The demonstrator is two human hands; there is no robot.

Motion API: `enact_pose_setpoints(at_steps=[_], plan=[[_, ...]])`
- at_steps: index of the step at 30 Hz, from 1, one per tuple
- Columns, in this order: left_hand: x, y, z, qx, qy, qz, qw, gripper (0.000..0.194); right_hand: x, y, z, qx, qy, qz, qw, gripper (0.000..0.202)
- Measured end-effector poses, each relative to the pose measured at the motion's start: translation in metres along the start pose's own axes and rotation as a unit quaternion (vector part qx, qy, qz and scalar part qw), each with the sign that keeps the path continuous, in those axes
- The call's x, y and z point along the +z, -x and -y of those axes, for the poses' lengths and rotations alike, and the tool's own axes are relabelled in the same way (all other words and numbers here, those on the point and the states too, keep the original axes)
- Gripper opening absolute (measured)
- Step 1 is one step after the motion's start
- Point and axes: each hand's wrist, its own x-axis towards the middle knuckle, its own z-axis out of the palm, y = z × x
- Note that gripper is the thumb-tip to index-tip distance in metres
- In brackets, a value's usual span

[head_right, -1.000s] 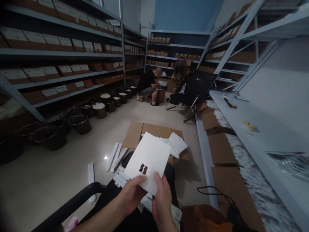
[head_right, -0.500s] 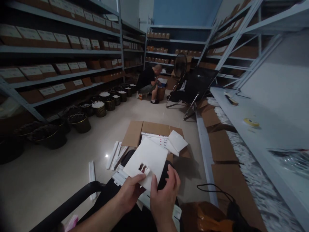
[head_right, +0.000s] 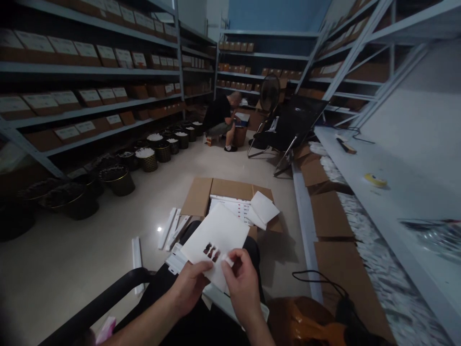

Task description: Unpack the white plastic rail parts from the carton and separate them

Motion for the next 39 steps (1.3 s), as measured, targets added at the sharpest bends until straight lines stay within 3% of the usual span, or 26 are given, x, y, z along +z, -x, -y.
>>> enact_pose_setpoints(at_steps=[3,5,11,14,17,22,26,28,30,31,34,36,39], plan=[[-0.003,-0.003,0.003,-0.006,0.014,-0.012,1.000,0.039,0.001,0.002,-0.003,0.075,-0.102,-0.057,0.990,0.027],[-0.005,-0.005,0.006,-0.008,0.018,-0.016,1.000,0.040,0.000,0.004,-0.004,0.090,-0.096,-0.049,0.990,0.023],[-0.004,-0.008,0.011,-0.026,0.027,-0.012,0.999,0.034,-0.003,0.009,-0.006,0.056,0.020,-0.005,0.998,0.023],[-0.004,-0.011,0.013,-0.052,0.037,-0.009,0.998,0.031,0.002,0.011,-0.007,0.029,0.032,-0.007,0.999,0.024],[-0.005,-0.014,0.014,-0.073,0.035,-0.020,0.997,0.028,0.010,0.011,-0.015,0.049,0.017,-0.017,0.999,0.025],[-0.007,-0.019,0.018,-0.059,0.010,-0.034,0.998,0.031,0.017,0.007,-0.035,0.157,-0.097,0.003,0.983,0.033],[-0.010,-0.030,0.019,-0.020,-0.056,-0.061,0.996,0.035,0.006,-0.001,-0.039,0.217,-0.297,0.017,0.930,0.024],[-0.007,-0.049,0.016,-0.007,-0.091,-0.093,0.992,0.038,-0.005,-0.007,-0.040,0.229,-0.367,0.009,0.901,0.021],[0.001,-0.078,0.008,0.009,-0.124,-0.124,0.984,0.041,-0.018,-0.012,-0.042,0.230,-0.382,-0.016,0.895,0.016],[0.007,-0.097,0.003,0.010,-0.142,-0.133,0.981,0.042,-0.024,-0.015,-0.044,0.230,-0.378,-0.029,0.897,0.014],[0.020,-0.158,-0.018,0.016,-0.263,-0.087,0.961,0.038,-0.044,-0.017,-0.054,0.234,-0.353,-0.060,0.904,0.016],[0.019,-0.190,-0.032,-0.001,-0.305,-0.098,0.947,0.036,-0.054,-0.015,-0.064,0.240,-0.322,-0.071,0.913,0.018],[0.004,-0.207,-0.044,0.018,-0.368,-0.139,0.919,0.039,-0.066,-0.008,-0.081,0.241,-0.217,-0.073,0.943,0.021]])
